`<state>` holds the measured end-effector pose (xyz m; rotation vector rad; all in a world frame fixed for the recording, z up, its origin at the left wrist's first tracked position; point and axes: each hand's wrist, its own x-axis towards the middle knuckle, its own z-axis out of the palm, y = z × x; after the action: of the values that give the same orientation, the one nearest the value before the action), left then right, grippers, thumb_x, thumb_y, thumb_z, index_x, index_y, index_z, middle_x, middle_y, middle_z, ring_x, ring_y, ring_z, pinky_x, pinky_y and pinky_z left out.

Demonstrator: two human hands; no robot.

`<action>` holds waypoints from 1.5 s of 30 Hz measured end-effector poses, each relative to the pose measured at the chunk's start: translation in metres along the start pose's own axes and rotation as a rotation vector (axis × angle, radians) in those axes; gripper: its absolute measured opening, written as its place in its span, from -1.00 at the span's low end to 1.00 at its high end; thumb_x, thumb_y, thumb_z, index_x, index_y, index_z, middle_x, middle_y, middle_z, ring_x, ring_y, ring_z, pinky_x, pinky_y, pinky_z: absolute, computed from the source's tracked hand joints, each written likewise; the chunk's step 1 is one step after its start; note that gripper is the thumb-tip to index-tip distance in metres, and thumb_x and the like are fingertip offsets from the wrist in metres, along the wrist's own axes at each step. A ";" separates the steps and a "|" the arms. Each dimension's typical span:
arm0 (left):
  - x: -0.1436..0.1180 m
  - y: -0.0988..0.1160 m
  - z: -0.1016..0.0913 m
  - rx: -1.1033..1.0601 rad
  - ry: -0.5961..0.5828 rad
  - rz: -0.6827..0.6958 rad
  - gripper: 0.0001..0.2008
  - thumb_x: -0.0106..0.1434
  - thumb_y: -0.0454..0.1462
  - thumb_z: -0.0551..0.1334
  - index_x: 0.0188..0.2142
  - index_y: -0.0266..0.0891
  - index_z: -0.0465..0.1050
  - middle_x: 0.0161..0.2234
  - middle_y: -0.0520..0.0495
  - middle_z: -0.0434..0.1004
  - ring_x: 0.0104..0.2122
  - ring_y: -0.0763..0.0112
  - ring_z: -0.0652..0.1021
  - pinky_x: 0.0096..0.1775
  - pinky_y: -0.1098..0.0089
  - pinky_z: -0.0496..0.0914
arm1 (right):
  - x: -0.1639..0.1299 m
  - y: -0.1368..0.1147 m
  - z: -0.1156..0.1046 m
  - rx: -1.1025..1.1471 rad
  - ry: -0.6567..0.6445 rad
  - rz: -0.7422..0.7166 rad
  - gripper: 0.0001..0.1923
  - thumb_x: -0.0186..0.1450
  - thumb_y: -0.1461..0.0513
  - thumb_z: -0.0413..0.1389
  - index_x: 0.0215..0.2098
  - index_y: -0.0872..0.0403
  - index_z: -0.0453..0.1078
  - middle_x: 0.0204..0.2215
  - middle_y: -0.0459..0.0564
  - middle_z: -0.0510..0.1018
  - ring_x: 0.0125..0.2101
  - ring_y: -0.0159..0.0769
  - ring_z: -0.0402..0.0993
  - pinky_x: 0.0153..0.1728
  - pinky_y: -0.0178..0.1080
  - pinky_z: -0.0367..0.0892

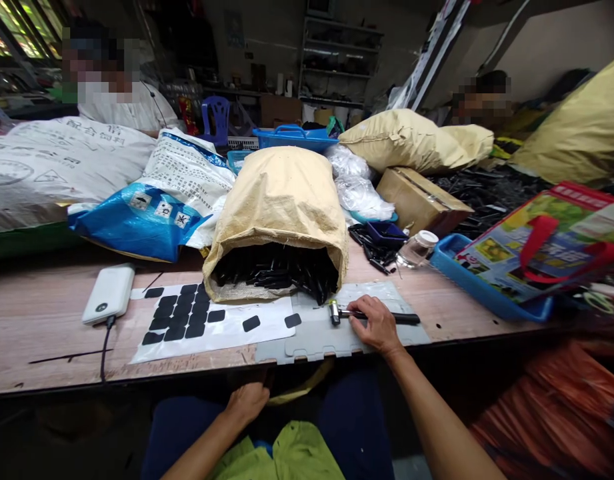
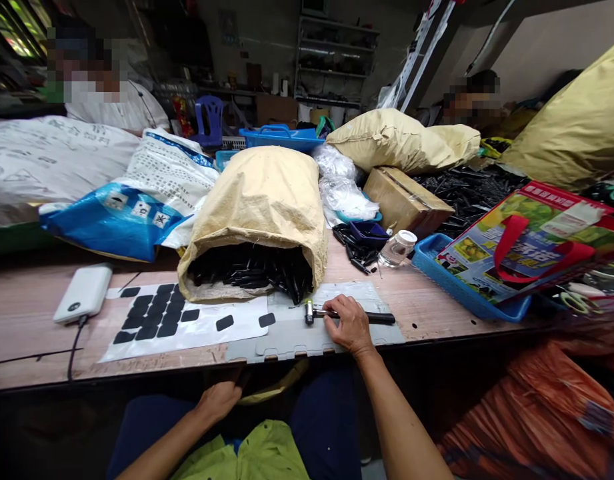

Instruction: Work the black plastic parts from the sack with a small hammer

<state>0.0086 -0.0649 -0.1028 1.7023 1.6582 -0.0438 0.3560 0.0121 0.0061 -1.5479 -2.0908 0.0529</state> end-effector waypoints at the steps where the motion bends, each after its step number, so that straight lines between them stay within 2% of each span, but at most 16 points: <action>1: 0.002 0.000 0.000 -0.009 -0.022 -0.023 -0.60 0.38 -0.19 0.05 0.13 0.04 0.47 -0.05 -0.18 0.65 0.09 -0.03 0.57 0.07 0.02 0.41 | 0.000 0.000 0.000 0.000 0.002 -0.002 -0.87 0.22 0.27 0.11 -0.27 0.04 0.48 -0.34 -0.04 0.50 -0.27 -0.21 0.35 -0.17 -0.18 0.22; 4: -0.001 0.004 -0.003 -0.012 -0.042 0.007 -0.62 0.35 -0.21 0.09 0.10 0.08 0.48 -0.07 -0.12 0.66 0.07 0.04 0.58 0.08 0.08 0.40 | 0.000 0.000 0.000 -0.004 0.002 -0.005 -0.88 0.22 0.27 0.12 -0.28 0.03 0.48 -0.34 -0.04 0.51 -0.27 -0.20 0.35 -0.18 -0.18 0.22; 8: -0.027 0.030 -0.016 -0.021 -0.049 0.260 -0.66 0.32 -0.23 0.14 0.04 -0.01 0.53 -0.04 -0.11 0.63 0.02 0.11 0.58 0.05 0.19 0.41 | 0.000 0.002 0.001 -0.010 -0.001 -0.004 -0.87 0.23 0.26 0.11 -0.27 0.02 0.48 -0.33 -0.04 0.51 -0.26 -0.20 0.36 -0.17 -0.18 0.23; 11: -0.049 0.065 -0.043 -0.087 -0.113 0.473 -0.74 0.27 -0.21 0.21 -0.09 -0.02 0.59 -0.21 -0.03 0.65 -0.19 0.24 0.60 -0.14 0.33 0.42 | -0.001 0.004 0.002 -0.011 -0.001 -0.002 -0.87 0.24 0.26 0.11 -0.26 0.02 0.48 -0.33 -0.04 0.51 -0.26 -0.19 0.37 -0.16 -0.18 0.23; 14: -0.051 0.098 -0.082 -0.224 -0.070 0.547 -0.76 0.29 -0.14 0.23 -0.10 -0.05 0.61 -0.36 0.03 0.62 -0.37 0.35 0.55 -0.31 0.40 0.36 | -0.001 0.005 0.003 -0.006 -0.001 -0.007 -0.89 0.24 0.25 0.12 -0.27 0.03 0.47 -0.32 -0.04 0.51 -0.26 -0.19 0.37 -0.16 -0.17 0.24; 16: -0.036 0.112 -0.114 -0.316 0.103 0.516 -0.71 0.30 -0.11 0.24 -0.05 -0.09 0.60 -0.32 0.01 0.63 -0.38 0.37 0.54 -0.29 0.39 0.37 | 0.000 0.005 0.003 -0.001 0.001 -0.012 -0.89 0.25 0.25 0.12 -0.27 0.03 0.47 -0.32 -0.03 0.51 -0.25 -0.18 0.37 -0.16 -0.16 0.24; 19: 0.002 0.121 -0.161 -0.329 0.515 0.414 -0.67 0.31 -0.11 0.24 0.00 -0.14 0.56 -0.26 -0.03 0.62 -0.38 0.37 0.52 -0.27 0.37 0.39 | 0.000 0.006 0.002 0.002 0.006 -0.016 -0.89 0.24 0.25 0.12 -0.27 0.03 0.47 -0.33 -0.03 0.51 -0.26 -0.18 0.37 -0.16 -0.17 0.24; 21: 0.029 0.125 -0.187 -0.263 0.758 0.310 -0.69 0.30 -0.10 0.25 -0.05 -0.17 0.56 -0.28 -0.05 0.59 -0.34 0.34 0.53 -0.25 0.37 0.38 | 0.000 0.006 0.002 0.001 0.009 -0.017 -0.89 0.24 0.25 0.12 -0.28 0.02 0.47 -0.33 -0.03 0.51 -0.26 -0.19 0.37 -0.17 -0.17 0.24; 23: 0.052 0.130 -0.205 -0.171 0.845 0.197 -0.71 0.29 -0.07 0.26 -0.13 -0.18 0.58 -0.26 -0.09 0.59 -0.27 0.28 0.56 -0.21 0.35 0.39 | 0.000 0.005 0.002 -0.001 0.012 -0.014 -0.90 0.23 0.25 0.12 -0.29 0.02 0.47 -0.34 -0.04 0.51 -0.27 -0.19 0.37 -0.17 -0.18 0.24; 25: 0.068 0.136 -0.216 -0.089 0.805 0.091 -0.70 0.29 -0.02 0.24 -0.22 -0.17 0.59 -0.23 -0.15 0.61 -0.22 0.19 0.59 -0.20 0.31 0.40 | 0.000 0.005 0.002 -0.004 0.013 -0.009 -0.90 0.22 0.25 0.13 -0.30 0.02 0.47 -0.34 -0.04 0.51 -0.27 -0.20 0.37 -0.17 -0.18 0.24; 29: 0.086 0.145 -0.221 -0.030 0.669 -0.036 -0.61 0.29 0.07 0.20 -0.28 -0.16 0.63 -0.19 -0.25 0.65 -0.15 0.00 0.62 -0.21 0.22 0.41 | -0.001 0.006 0.002 -0.005 0.009 -0.001 -0.89 0.22 0.25 0.12 -0.29 0.02 0.48 -0.35 -0.05 0.51 -0.28 -0.20 0.37 -0.17 -0.19 0.23; 35: 0.088 0.147 -0.226 -0.111 0.656 -0.102 -0.65 0.22 0.04 0.29 -0.24 -0.15 0.66 -0.21 -0.25 0.67 -0.15 0.00 0.62 -0.23 0.25 0.38 | -0.001 0.005 0.002 0.002 0.010 -0.002 -0.88 0.22 0.25 0.12 -0.29 0.02 0.48 -0.35 -0.04 0.50 -0.27 -0.20 0.37 -0.17 -0.19 0.23; 37: 0.078 0.139 -0.222 -0.119 0.717 -0.047 -0.67 0.22 0.03 0.29 -0.28 -0.15 0.66 -0.22 -0.20 0.66 -0.19 0.07 0.61 -0.25 0.28 0.37 | -0.001 0.005 0.002 0.002 0.011 -0.003 -0.88 0.23 0.26 0.11 -0.29 0.03 0.48 -0.35 -0.03 0.50 -0.27 -0.20 0.37 -0.17 -0.18 0.23; 40: 0.054 0.119 -0.203 -0.159 0.793 0.171 -0.70 0.24 0.00 0.31 -0.36 -0.15 0.63 -0.27 -0.10 0.59 -0.28 0.26 0.57 -0.26 0.34 0.35 | -0.001 0.003 0.002 0.003 0.008 -0.004 -0.88 0.23 0.26 0.12 -0.28 0.03 0.48 -0.33 -0.03 0.51 -0.27 -0.20 0.37 -0.16 -0.18 0.23; 42: 0.035 0.103 -0.182 -0.179 0.714 0.332 -0.74 0.24 -0.03 0.32 -0.37 -0.16 0.60 -0.31 -0.03 0.55 -0.33 0.35 0.53 -0.27 0.37 0.34 | -0.001 0.003 0.002 0.003 0.004 0.001 -0.89 0.23 0.26 0.13 -0.28 0.04 0.48 -0.33 -0.03 0.51 -0.26 -0.20 0.37 -0.16 -0.18 0.24; 45: 0.015 0.084 -0.152 -0.122 0.520 0.408 -0.79 0.25 -0.08 0.33 -0.37 -0.16 0.57 -0.33 -0.01 0.51 -0.35 0.37 0.50 -0.31 0.38 0.31 | -0.002 0.002 0.001 0.004 0.000 0.008 -0.89 0.25 0.25 0.13 -0.26 0.04 0.48 -0.32 -0.03 0.52 -0.25 -0.19 0.37 -0.15 -0.18 0.24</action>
<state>0.0149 0.0363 0.0386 2.0330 1.5794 0.7344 0.3580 0.0117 0.0039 -1.5540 -2.0838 0.0602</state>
